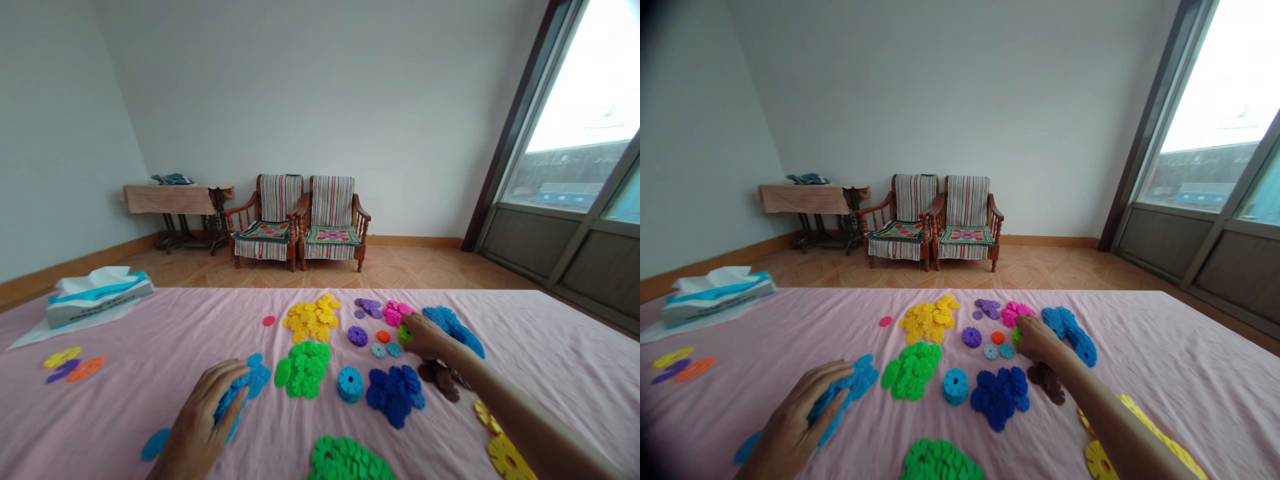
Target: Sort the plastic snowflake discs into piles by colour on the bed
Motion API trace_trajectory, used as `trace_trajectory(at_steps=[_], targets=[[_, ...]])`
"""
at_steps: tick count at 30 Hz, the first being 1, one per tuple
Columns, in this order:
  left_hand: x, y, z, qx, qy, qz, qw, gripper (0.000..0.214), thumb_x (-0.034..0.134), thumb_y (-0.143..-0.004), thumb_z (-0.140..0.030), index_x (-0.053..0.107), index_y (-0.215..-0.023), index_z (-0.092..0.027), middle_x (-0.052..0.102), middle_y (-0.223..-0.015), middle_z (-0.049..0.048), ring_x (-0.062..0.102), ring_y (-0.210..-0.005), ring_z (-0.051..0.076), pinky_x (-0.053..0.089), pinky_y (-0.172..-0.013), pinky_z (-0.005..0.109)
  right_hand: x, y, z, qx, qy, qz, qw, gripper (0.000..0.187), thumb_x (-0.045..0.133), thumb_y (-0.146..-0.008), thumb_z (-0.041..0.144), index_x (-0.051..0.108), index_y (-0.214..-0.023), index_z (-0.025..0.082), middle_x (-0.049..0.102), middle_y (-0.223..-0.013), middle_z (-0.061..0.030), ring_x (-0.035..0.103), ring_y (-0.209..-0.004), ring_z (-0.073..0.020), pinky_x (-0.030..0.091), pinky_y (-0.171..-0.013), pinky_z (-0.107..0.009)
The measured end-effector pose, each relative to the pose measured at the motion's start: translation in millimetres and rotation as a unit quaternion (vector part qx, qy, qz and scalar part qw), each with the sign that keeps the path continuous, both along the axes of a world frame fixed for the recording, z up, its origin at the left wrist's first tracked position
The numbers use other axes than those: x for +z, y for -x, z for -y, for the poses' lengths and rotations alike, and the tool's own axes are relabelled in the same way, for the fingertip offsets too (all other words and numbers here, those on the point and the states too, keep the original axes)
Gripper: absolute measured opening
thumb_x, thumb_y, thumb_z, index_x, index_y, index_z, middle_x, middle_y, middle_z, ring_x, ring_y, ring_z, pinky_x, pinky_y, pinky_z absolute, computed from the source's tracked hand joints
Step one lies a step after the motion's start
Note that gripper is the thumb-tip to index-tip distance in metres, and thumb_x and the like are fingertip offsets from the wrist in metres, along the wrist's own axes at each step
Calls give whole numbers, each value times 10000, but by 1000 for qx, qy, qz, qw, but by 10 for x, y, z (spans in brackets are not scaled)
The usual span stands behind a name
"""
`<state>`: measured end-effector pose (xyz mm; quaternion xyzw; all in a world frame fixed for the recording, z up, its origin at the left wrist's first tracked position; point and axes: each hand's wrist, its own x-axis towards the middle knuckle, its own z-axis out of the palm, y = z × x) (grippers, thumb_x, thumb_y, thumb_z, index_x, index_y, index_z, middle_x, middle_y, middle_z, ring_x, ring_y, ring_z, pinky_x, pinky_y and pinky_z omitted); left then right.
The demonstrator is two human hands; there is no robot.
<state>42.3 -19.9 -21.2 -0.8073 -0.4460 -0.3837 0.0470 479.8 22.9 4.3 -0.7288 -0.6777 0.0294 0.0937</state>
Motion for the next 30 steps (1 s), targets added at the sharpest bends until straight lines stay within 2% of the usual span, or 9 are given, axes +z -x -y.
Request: trace_trajectory(at_steps=[5, 7, 9, 12, 15, 19, 22, 26, 30], targets=[[10, -2, 8, -4, -2, 1, 1000, 256, 522, -875, -373, 626, -1070, -243, 662, -1094, 49, 620, -1024, 211, 535, -898, 333, 32, 44, -3, 36, 67, 33, 997, 231, 566, -891, 338, 605, -1027, 156, 619, -1073, -51, 595, -961, -185, 482, -848, -396], [24, -11, 8, -4, -6, 1, 1000, 252, 524, -873, -373, 629, -1064, -245, 667, -1084, 47, 627, -1012, 209, 539, -891, 331, 92, 76, 16, 38, 76, 31, 996, 240, 616, -848, 302, 608, -1031, 147, 627, -1065, -66, 590, -974, -201, 467, -860, -403], [36, -21, 6, -4, -8, 1, 1000, 251, 527, -871, -372, 629, -1063, -247, 668, -1080, 46, 628, -1009, 207, 539, -890, 329, 178, 142, 60, 38, 74, 22, 996, 350, 680, -755, 235, 605, -1081, 133, 623, -1100, -113, 568, -1036, -252, 435, -885, -413], [36, -22, -1, -5, -6, 1, 1000, 257, 521, -872, -378, 630, -1063, -244, 671, -1079, 49, 626, -1013, 211, 537, -890, 331, 323, 348, 193, 63, 56, -5, 996, 497, 660, -712, 213, 566, -1193, 128, 574, -1213, -163, 500, -1153, -302, 378, -939, -402], [20, -6, -7, -5, -6, -2, 1000, 261, 520, -874, -377, 625, -1067, -237, 665, -1085, 58, 622, -1017, 215, 534, -894, 337, 410, 674, 402, 123, 45, -41, 991, 410, 573, -779, 255, 577, -1180, 172, 587, -1201, -116, 527, -1116, -242, 369, -942, -341], [12, 5, -9, -4, -6, -10, 1000, 261, 522, -875, -376, 619, -1073, -239, 657, -1095, 59, 621, -1016, 211, 534, -893, 338, 354, 1102, 667, 184, 54, -72, 979, 437, 616, -737, 292, 583, -1163, 199, 599, -1158, -103, 521, -1100, -257, 370, -936, -357], [21, -1, -11, -3, -11, -10, 1000, 268, 523, -871, -393, 623, -1070, -243, 661, -1087, 55, 626, -1008, 212, 537, -889, 337, 254, 1288, 747, 209, 55, -79, 973, 445, 643, -711, 303, 583, -1134, 180, 593, -1119, -118, 512, -1071, -282, 372, -921, -384], [28, -3, -20, -4, -20, -5, 1000, 273, 518, -870, -414, 632, -1054, -248, 671, -1069, 46, 636, -994, 210, 541, -883, 326, 184, 1345, 700, 210, 48, -74, 974, 279, 606, -729, 213, 605, -1003, 165, 600, -1057, -105, 531, -1008, -240, 379, -887, -328], [15, 10, -36, -3, -17, -9, 1000, 273, 524, -865, -418, 636, -1050, -250, 671, -1077, 45, 638, -996, 211, 540, -887, 326, 195, 1318, 557, 206, 50, -67, 975, 277, 596, -724, 190, 607, -999, 150, 607, -1047, -111, 532, -1011, -239, 382, -865, -316]])
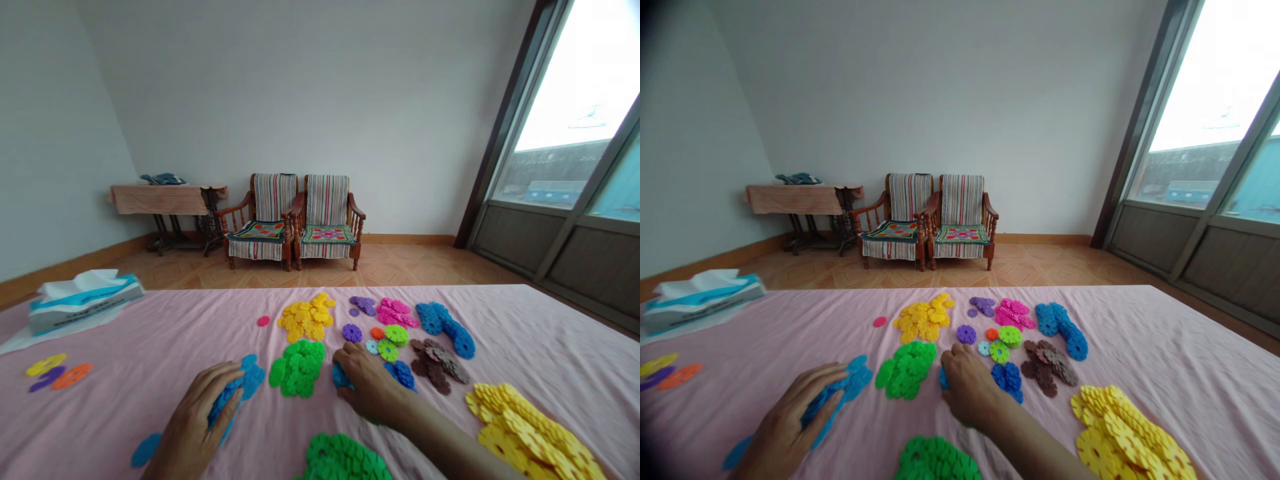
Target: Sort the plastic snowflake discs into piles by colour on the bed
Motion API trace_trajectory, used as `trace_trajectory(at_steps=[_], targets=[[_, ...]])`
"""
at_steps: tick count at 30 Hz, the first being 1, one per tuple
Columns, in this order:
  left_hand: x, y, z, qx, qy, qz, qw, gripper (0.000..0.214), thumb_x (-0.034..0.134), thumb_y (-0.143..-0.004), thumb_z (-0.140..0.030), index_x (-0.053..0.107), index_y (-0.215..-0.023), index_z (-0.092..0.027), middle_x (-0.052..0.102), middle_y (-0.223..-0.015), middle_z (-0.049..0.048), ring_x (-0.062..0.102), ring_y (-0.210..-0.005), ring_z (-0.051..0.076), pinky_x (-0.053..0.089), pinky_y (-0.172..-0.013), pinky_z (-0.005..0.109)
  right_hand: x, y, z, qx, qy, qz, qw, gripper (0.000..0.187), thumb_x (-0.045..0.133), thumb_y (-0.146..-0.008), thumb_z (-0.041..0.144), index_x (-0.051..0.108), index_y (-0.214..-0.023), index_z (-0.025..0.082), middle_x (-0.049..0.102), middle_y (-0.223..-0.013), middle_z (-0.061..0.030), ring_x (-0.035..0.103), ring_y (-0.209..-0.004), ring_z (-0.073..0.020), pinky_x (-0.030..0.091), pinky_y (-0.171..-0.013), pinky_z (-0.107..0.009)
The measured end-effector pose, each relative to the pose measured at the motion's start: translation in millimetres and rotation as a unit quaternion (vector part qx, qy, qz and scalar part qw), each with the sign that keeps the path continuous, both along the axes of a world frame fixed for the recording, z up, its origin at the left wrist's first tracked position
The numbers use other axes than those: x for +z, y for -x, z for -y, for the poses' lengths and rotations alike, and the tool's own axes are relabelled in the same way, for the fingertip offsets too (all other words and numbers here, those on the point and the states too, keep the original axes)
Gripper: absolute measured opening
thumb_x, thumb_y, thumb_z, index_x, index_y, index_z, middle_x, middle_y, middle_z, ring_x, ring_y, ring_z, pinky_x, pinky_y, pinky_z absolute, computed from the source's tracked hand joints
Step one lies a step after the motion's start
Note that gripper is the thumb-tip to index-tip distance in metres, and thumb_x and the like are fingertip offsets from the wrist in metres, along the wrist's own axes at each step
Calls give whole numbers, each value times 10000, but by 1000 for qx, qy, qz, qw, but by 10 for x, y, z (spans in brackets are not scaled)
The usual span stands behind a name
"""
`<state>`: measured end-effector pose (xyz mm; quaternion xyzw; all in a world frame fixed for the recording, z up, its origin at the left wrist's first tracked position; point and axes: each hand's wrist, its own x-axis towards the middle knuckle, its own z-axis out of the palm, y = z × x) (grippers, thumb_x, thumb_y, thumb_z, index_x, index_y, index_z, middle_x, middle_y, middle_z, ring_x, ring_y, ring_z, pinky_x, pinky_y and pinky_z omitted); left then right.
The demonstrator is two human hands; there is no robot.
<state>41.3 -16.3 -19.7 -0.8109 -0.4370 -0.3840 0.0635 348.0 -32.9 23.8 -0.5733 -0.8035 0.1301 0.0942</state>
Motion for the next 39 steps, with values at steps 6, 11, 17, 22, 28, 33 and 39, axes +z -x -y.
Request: trace_trajectory(at_steps=[6, 11, 17, 22, 28, 33, 39], targets=[[-31, 7, -16, -1, -1, -2, 1000, 254, 529, -865, -408, 636, -1040, -258, 671, -1076, 39, 636, -998, 207, 546, -876, 318, 29, -100, -205, -26, -2, 17, 1000, 468, 683, -694, 296, 593, -1128, 147, 610, -1126, -129, 540, -1057, -264, 384, -879, -335], [-33, 7, -6, -3, 6, -5, 1000, 251, 532, -864, -398, 636, -1042, -254, 671, -1078, 39, 632, -1004, 207, 543, -879, 317, 128, -479, -285, -120, -51, 40, 991, 469, 537, -843, 372, 522, -1256, 152, 551, -1264, -148, 473, -1185, -271, 338, -947, -353], [-41, 10, -14, -7, 5, -9, 1000, 243, 539, -863, -389, 638, -1036, -250, 670, -1082, 40, 634, -999, 203, 539, -887, 312, 56, -887, -376, -246, -67, 99, 962, 360, 518, -831, 379, 636, -1019, 94, 643, -1052, -208, 563, -1011, -352, 380, -826, -417], [-41, 5, -12, -7, 2, -9, 1000, 233, 531, -867, -381, 634, -1025, -245, 671, -1069, 44, 631, -999, 202, 541, -879, 310, -105, -982, -420, -254, -63, 102, 960, 264, 502, -828, 333, 642, -930, 133, 679, -970, -155, 612, -922, -269, 393, -755, -318], [-66, 27, -24, -2, 21, -16, 1000, 232, 527, -871, -366, 622, -1042, -241, 654, -1097, 45, 618, -1024, 198, 531, -900, 314, -94, -1040, -382, -245, -81, 86, 962, 285, 515, -819, 281, 647, -1006, 111, 670, -990, -159, 596, -948, -282, 382, -776, -328], [-76, 41, -17, 0, 33, -22, 999, 235, 530, -870, -361, 619, -1051, -241, 647, -1112, 47, 606, -1047, 203, 523, -915, 325, -47, -925, -183, -188, -109, 72, 974, 295, 531, -826, 269, 647, -1083, 184, 650, -1067, -100, 538, -1027, -259, 359, -841, -322], [-53, 14, -7, -4, 21, -16, 1000, 224, 528, -869, -364, 632, -1022, -237, 662, -1071, 48, 624, -1007, 197, 539, -883, 308, -22, -780, -60, -126, -97, 80, 984, 240, 644, -726, 207, 688, -961, 182, 684, -939, -98, 529, -990, -283, 344, -814, -336]])
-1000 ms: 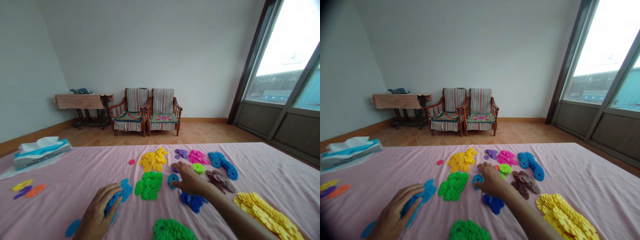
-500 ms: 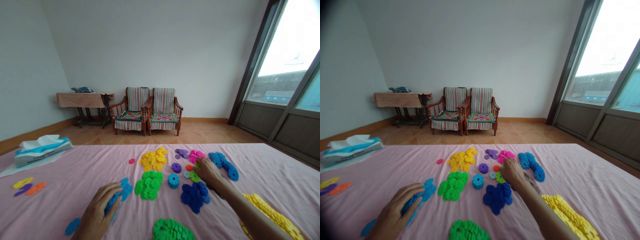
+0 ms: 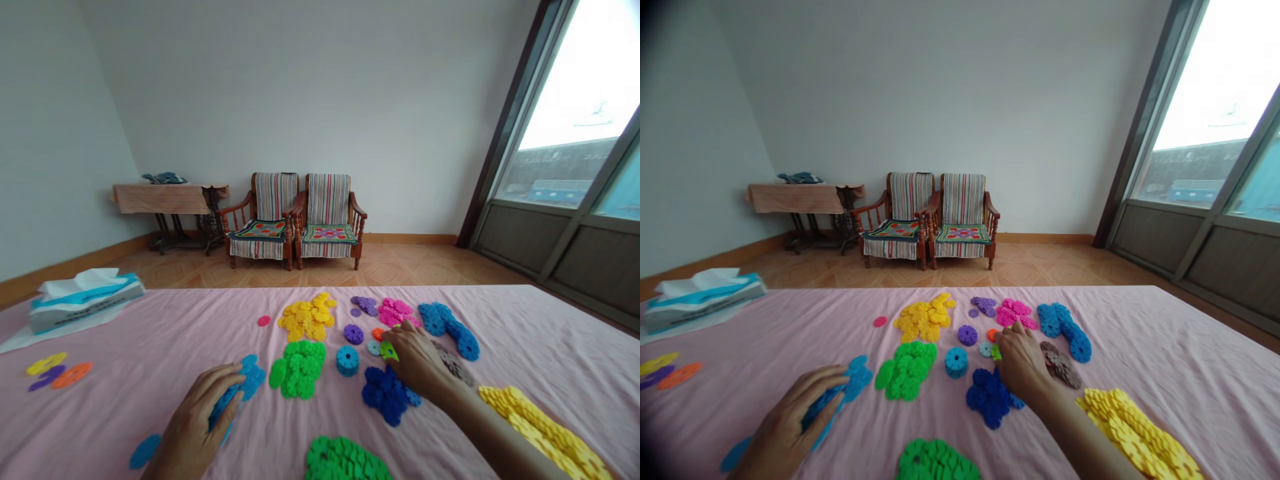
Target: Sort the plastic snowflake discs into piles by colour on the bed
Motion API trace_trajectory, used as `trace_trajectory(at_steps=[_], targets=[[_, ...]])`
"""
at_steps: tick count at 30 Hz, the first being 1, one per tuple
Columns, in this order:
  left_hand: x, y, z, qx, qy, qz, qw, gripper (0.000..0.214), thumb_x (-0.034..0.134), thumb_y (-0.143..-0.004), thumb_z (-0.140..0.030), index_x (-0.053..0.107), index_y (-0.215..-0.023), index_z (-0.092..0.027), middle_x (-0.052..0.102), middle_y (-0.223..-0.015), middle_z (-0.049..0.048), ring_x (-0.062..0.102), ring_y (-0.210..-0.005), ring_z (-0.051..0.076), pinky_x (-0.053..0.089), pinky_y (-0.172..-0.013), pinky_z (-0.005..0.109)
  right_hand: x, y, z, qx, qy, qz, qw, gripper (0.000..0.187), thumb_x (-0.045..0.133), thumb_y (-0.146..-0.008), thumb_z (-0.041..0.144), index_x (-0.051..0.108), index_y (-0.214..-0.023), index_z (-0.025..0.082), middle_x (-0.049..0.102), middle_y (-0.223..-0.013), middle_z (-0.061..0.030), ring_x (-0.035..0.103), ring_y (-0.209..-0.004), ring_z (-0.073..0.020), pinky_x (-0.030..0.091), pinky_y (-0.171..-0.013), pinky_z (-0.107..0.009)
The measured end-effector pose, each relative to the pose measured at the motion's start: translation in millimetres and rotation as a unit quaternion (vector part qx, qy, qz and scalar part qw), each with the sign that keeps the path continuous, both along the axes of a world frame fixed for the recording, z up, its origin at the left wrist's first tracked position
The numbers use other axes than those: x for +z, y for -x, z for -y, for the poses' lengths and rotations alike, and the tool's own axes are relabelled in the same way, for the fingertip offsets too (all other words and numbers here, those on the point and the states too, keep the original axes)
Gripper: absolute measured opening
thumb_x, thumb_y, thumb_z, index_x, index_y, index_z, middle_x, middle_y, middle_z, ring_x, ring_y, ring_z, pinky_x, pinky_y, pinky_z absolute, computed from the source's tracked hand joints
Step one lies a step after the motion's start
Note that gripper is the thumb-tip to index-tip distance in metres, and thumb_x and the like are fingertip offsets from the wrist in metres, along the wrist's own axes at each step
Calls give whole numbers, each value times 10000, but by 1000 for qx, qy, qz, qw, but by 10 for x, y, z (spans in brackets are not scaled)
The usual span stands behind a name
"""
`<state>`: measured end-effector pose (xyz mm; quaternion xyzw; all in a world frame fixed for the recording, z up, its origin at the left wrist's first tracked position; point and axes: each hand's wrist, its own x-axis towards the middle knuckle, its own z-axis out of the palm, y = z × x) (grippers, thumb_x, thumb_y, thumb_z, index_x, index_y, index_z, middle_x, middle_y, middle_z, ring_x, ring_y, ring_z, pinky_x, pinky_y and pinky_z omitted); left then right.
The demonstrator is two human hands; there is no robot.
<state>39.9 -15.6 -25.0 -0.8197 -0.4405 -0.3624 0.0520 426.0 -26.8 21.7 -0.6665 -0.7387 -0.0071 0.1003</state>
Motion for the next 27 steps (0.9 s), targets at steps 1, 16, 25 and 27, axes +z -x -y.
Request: trace_trajectory(at_steps=[1, 16, 25, 27], targets=[[3, -4, 1, 1, 2, 0, 1000, 223, 527, -870, -364, 634, -1019, -237, 662, -1071, 48, 626, -1005, 196, 540, -881, 306, 1, 2, -9, 2, 0, 2, 1000, 231, 643, -726, 201, 689, -950, 176, 686, -932, -106, 528, -988, -290, 336, -816, -347], [-1, -9, 10, 0, 11, 1, 1000, 223, 521, -869, -378, 655, -983, -241, 677, -1037, 43, 647, -961, 186, 548, -851, 277, -63, -120, -88, 3, -16, -116, 993, 134, 554, -758, 193, 684, -777, 165, 679, -798, -75, 583, -779, -210, 371, -706, -296], [2, -16, -11, -6, 1, -6, 1000, 221, 532, -857, -400, 677, -924, -248, 689, -1020, 41, 654, -948, 188, 556, -831, 278, -176, -724, -447, -114, -53, -263, 957, 215, 483, -768, 285, 656, -752, 158, 600, -524, 5, 502, -464, -112, 340, -449, -214], [13, -23, -7, -6, 1, -4, 1000, 226, 527, -859, -402, 680, -920, -247, 690, -1015, 39, 656, -942, 184, 557, -824, 270, -231, -791, -466, -129, -57, -269, 953, 201, 500, -750, 286, 653, -697, 166, 607, -517, 2, 515, -468, -114, 349, -450, -213]])
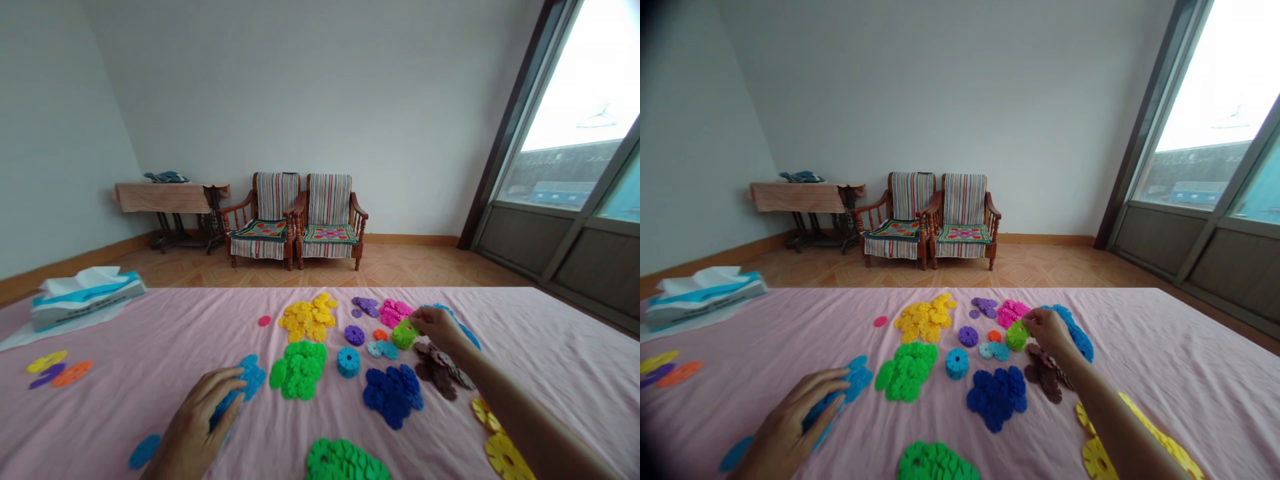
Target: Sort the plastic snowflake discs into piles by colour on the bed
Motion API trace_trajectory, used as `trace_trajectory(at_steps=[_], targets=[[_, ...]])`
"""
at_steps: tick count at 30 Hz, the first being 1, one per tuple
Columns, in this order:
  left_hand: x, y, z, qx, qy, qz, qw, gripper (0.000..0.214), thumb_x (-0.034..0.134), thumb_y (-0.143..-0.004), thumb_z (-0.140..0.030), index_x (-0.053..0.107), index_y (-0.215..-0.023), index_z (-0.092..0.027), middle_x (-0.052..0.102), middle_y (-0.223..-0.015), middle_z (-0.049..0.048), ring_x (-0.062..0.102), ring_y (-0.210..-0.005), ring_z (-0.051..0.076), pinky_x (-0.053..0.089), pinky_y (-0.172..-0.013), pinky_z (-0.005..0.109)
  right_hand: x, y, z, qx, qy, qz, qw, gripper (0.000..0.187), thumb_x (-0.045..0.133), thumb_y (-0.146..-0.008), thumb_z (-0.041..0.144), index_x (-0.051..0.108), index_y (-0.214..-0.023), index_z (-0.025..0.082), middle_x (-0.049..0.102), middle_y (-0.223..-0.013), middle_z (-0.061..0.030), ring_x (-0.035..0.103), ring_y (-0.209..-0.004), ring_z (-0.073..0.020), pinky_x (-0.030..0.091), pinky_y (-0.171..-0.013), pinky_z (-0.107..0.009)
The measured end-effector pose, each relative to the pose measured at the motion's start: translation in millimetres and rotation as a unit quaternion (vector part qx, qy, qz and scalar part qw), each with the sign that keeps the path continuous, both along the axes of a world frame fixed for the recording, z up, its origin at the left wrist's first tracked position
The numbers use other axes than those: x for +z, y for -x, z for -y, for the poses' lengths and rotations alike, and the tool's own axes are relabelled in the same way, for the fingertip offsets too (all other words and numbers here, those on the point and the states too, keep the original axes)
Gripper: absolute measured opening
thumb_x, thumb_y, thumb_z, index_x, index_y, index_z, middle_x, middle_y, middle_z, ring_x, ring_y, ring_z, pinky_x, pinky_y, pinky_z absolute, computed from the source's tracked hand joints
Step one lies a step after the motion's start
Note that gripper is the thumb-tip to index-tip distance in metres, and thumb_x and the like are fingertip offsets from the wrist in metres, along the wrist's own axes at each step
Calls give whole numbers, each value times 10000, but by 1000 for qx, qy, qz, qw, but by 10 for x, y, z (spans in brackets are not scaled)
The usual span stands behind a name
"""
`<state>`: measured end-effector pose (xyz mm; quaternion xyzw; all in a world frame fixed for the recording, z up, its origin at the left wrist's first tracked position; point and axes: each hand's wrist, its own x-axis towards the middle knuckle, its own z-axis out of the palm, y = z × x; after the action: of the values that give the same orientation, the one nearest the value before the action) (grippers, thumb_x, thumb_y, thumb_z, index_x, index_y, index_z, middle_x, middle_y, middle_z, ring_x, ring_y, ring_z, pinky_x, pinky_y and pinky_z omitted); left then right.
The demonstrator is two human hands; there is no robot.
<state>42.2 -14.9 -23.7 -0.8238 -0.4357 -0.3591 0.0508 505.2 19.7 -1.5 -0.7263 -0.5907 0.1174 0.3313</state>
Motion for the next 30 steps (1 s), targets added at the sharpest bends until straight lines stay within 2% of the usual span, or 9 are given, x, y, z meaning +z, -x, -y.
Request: trace_trajectory(at_steps=[5, 10, 12, 14, 17, 19, 23, 30], targets=[[14, 2, 12, 1, 4, 0, 1000, 237, 517, -864, -405, 684, -909, -244, 694, -1008, 43, 656, -943, 185, 555, -830, 270, -73, -56, 8, -14, 10, 18, 1000, 188, 538, -723, 296, 663, -680, 164, 634, -548, -4, 552, -493, -130, 371, -470, -224], [8, 10, 15, -1, 8, -6, 1000, 231, 521, -864, -404, 685, -910, -248, 694, -1011, 46, 657, -945, 191, 557, -831, 283, 13, 29, 56, -16, 2, 80, 997, 228, 499, -767, 288, 689, -740, 164, 685, -684, -56, 611, -641, -192, 419, -591, -282], [-3, 14, 13, 0, 8, -6, 1000, 240, 513, -867, -408, 685, -909, -246, 695, -1008, 48, 657, -942, 192, 558, -829, 285, 87, 150, 109, 10, -6, 105, 994, 241, 483, -788, 270, 700, -817, 169, 702, -780, -74, 621, -723, -209, 432, -660, -303], [-18, 23, 9, 1, 9, -6, 1000, 240, 513, -868, -407, 684, -908, -243, 692, -1011, 50, 654, -945, 192, 557, -827, 284, 163, 320, 179, 68, -9, 127, 990, 235, 493, -795, 245, 703, -880, 183, 706, -879, -75, 618, -819, -211, 432, -742, -307], [-38, 36, 1, 1, 14, -10, 1000, 220, 525, -865, -391, 679, -911, -241, 684, -1026, 49, 647, -962, 191, 553, -836, 282, 246, 589, 279, 167, -1, 161, 973, 226, 552, -772, 213, 696, -946, 213, 694, -986, -63, 569, -974, -226, 389, -850, -319], [-41, 37, -2, 0, 13, -10, 1000, 210, 529, -865, -384, 677, -907, -242, 683, -1024, 45, 647, -963, 189, 552, -838, 281, 264, 720, 313, 203, 8, 182, 962, 282, 589, -743, 194, 672, -1012, 210, 682, -1029, -73, 534, -1020, -248, 352, -883, -353], [-24, 15, 2, -2, 3, -7, 1000, 214, 524, -868, -388, 681, -895, -246, 690, -1003, 41, 655, -938, 186, 556, -825, 278, 227, 816, 280, 225, 31, 213, 950, 447, 619, -682, 168, 588, -1128, 172, 669, -1053, -92, 512, -1026, -269, 306, -887, -391], [-15, 8, 23, 3, 22, -6, 1000, 215, 526, -866, -384, 679, -914, -240, 689, -1013, 45, 652, -948, 191, 549, -841, 280, 182, 814, 192, 228, 52, 246, 941, 515, 557, -681, 172, 515, -1194, 153, 658, -1031, -102, 500, -1005, -270, 277, -870, -383]])
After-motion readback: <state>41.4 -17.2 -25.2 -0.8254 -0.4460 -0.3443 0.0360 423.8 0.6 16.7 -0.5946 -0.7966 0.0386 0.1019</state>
